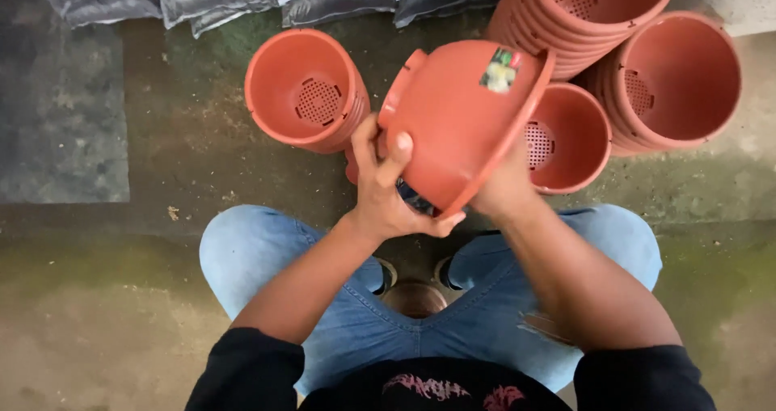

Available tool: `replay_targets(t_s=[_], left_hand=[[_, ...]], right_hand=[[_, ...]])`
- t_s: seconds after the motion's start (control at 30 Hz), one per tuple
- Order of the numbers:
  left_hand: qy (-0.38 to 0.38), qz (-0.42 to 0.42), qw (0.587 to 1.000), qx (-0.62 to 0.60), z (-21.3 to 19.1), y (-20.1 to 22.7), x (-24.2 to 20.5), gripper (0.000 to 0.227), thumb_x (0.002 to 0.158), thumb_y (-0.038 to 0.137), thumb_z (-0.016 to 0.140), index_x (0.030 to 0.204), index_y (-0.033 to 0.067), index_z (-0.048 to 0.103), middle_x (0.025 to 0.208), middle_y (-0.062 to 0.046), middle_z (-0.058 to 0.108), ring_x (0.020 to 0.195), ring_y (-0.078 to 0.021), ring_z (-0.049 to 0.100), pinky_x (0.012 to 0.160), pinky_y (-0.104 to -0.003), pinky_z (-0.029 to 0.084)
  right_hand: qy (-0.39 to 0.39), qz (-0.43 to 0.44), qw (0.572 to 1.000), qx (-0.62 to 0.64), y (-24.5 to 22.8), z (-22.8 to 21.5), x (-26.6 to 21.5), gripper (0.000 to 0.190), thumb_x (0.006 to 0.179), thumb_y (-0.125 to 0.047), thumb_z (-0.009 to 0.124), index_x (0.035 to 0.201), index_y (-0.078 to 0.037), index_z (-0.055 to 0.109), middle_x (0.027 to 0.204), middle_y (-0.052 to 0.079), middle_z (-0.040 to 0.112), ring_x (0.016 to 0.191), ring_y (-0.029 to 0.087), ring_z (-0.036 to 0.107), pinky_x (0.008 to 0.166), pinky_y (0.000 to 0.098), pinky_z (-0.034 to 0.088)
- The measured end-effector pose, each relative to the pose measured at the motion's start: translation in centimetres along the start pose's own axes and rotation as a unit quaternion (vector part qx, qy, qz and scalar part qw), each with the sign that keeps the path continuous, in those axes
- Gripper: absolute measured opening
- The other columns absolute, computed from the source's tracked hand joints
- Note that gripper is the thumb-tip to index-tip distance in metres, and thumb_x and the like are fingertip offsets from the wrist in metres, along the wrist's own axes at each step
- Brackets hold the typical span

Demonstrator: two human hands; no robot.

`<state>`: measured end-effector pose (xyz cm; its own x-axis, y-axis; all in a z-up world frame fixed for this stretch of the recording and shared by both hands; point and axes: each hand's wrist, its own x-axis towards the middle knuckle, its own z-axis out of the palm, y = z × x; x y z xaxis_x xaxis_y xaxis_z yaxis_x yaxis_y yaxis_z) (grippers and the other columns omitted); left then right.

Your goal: Cleaning plastic flower pots by removing adhesive stickers and wiping the surfaces with a cloth.

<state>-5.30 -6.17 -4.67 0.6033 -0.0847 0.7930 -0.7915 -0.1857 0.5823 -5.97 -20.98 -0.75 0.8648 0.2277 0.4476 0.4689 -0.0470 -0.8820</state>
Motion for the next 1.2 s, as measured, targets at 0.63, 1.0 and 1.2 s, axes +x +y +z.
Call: replay_targets(t_s=[0.63,1.0,1.2], left_hand=[[-0.114,-0.132,0.983,0.05,-4.6,2.9,4.1,0.104,0.075,0.043,0.089,0.161,0.0183,0.035,0.151,-0.015,0.034,0.147,-0.034,0.048,0.129,-0.052,0.043],[-0.17,0.023,0.981,0.094,-10.2,-2.7,5.5,0.083,0.097,0.05,0.092,0.157,0.0342,0.036,0.167,-0.012,0.009,0.163,-0.0462,0.019,0.133,-0.068,0.047],[-0.228,0.043,0.959,0.165,-10.1,-1.4,6.9,0.092,0.092,0.053,0.103,0.154,0.021,0.044,0.156,-0.015,0.024,0.154,-0.0451,0.028,0.128,-0.069,0.044]], right_hand=[[0.102,-0.235,0.879,-0.402,0.5,-5.8,4.0,0.014,0.099,0.001,0.055,0.086,0.005,0.056,0.082,0.017,0.049,0.066,0.031,0.043,0.06,0.0378,0.034],[0.141,0.381,0.894,-0.19,-2.2,-8.6,2.3,0.023,0.086,-0.005,0.061,0.103,-0.02,0.064,0.088,-0.003,0.067,0.074,0.009,0.063,0.067,0.0263,0.05],[0.138,-0.234,0.944,-0.186,-5.4,-6.7,2.8,0.014,0.093,0.007,0.061,0.105,0.003,0.055,0.115,0.027,0.062,0.1,0.041,0.067,0.083,0.0503,0.058]])
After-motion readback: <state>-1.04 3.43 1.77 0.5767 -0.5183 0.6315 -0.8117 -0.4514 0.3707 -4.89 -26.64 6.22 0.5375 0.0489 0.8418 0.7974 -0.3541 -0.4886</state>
